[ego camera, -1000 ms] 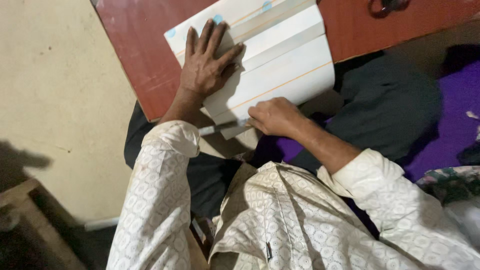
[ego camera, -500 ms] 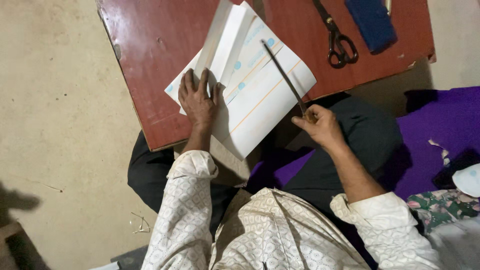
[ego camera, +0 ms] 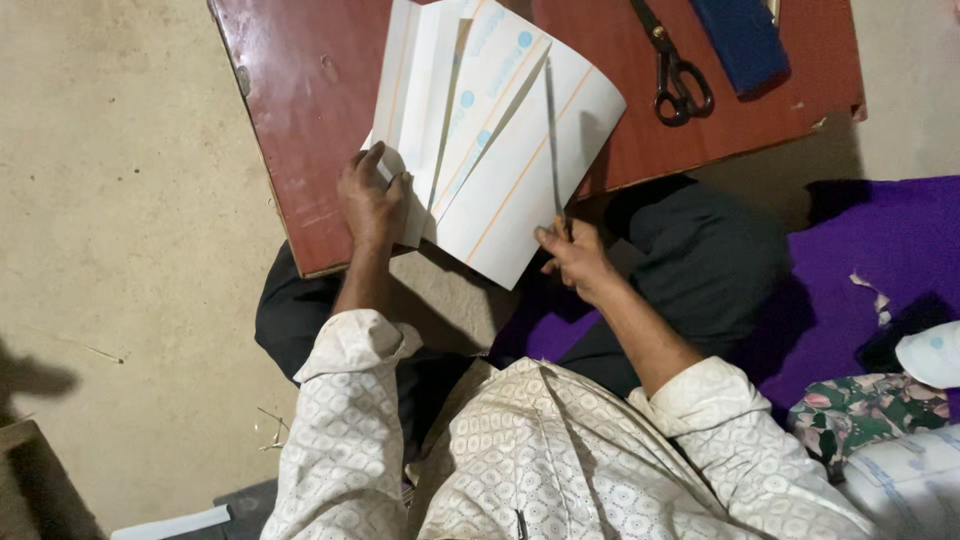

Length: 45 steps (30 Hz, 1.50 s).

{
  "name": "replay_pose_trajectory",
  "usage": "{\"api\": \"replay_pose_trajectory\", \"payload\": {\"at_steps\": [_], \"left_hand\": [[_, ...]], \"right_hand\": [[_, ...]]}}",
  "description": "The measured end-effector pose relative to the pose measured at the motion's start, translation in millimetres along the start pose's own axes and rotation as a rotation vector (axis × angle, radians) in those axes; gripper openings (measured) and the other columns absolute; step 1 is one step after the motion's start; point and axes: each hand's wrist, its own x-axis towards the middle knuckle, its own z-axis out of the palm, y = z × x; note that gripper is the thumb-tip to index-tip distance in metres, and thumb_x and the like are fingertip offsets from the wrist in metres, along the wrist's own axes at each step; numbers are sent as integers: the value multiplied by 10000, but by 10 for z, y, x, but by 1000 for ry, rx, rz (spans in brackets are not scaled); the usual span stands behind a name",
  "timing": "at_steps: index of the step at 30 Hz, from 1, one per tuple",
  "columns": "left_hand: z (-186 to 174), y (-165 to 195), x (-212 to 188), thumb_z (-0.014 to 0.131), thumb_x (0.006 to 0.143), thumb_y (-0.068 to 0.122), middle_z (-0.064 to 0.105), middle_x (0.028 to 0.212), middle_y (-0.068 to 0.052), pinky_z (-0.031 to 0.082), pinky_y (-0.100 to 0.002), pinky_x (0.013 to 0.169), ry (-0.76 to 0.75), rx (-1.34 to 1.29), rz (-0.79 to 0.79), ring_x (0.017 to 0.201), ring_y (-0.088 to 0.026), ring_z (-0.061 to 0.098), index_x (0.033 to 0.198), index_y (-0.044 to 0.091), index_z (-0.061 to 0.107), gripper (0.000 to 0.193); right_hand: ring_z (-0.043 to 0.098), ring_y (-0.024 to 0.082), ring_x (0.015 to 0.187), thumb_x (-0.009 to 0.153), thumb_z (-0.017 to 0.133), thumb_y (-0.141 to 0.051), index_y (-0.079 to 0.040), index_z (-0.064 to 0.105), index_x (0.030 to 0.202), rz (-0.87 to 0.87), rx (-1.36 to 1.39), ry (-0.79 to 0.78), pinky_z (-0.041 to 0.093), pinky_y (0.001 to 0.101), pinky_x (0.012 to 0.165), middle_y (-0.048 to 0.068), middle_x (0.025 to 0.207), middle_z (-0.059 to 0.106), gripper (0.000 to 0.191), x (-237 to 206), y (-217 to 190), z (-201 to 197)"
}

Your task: The person sits on the floor at a low table and cuts printed white paper sheets into strips, first scoring and slicing the sheets with a knife, then folding and trimming the cut strips with scissors. The person handles the sheets one at a time, pressing them flat and cutting along printed guide lines.

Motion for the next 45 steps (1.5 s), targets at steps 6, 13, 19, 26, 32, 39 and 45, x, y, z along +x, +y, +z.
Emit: {"api": "replay_pose_trajectory", "payload": {"at_steps": [6, 13, 19, 26, 32, 39, 45], "left_hand": [[-299, -243, -378, 742, 924, 29, 728, 1253, -147, 574, -353, 976, -27, -462, -165, 1127, -244, 718, 1389, 25, 654, 473], [-429, -180, -719, 739, 868, -50, 718, 1128, -135, 565, -325, 855, 65, -1094, -445, 988, -192, 685, 1450, 42, 513, 631], [-580, -337, -1132, 729, 884, -41, 747, 1122, -120, 595, -327, 871, 129, -1172, -682, 972, -200, 725, 1265, -68, 645, 391], [-664, -446, -1661, 734, 898, -37, 741, 1001, -110, 591, -320, 827, 121, -1288, -691, 865, -175, 712, 1114, -36, 671, 225], [-702, -420, -1775, 764, 912, -13, 710, 934, -61, 561, -289, 732, 109, -1222, -660, 795, -126, 668, 1090, -10, 666, 203], [-813, -334, -1748, 756, 905, 12, 739, 948, -56, 536, -261, 704, 76, -1222, -673, 802, -110, 683, 1110, 15, 661, 226], [-820, -199, -1827, 757, 883, 13, 750, 965, -53, 578, -268, 752, -10, -1306, -623, 832, -112, 710, 1071, 30, 647, 219]], "right_hand": [[518, 132, 494, 919, 767, -299, -95, 612, 880, -47, -80, 133, 460, 291, 439, -3, 721, 566, 259, 396, -562, -222], [552, 99, 659, 940, 804, -254, -85, 603, 875, -248, -314, 149, 473, 288, 541, -24, 799, 598, 271, 874, -1199, -560], [622, 151, 747, 868, 895, -206, -6, 615, 867, -427, -759, 249, 517, 319, 665, 42, 842, 669, 344, 883, -1305, -700], [636, 207, 747, 855, 847, -164, 1, 618, 1214, -273, -547, 297, 511, 391, 626, 92, 1059, 698, 457, 785, -1119, -464], [715, 201, 887, 859, 879, -95, 32, 610, 1306, -536, -713, 290, 603, 354, 723, 169, 1177, 682, 537, 820, -1044, -402], [696, 222, 922, 966, 826, -125, 14, 699, 1220, -777, -831, 168, 584, 374, 840, 163, 1108, 710, 316, 202, -1008, 128], [667, 184, 923, 857, 805, -282, -29, 662, 1303, -308, -543, -365, 574, 333, 816, 109, 1096, 736, 532, -612, -703, 981]]}}
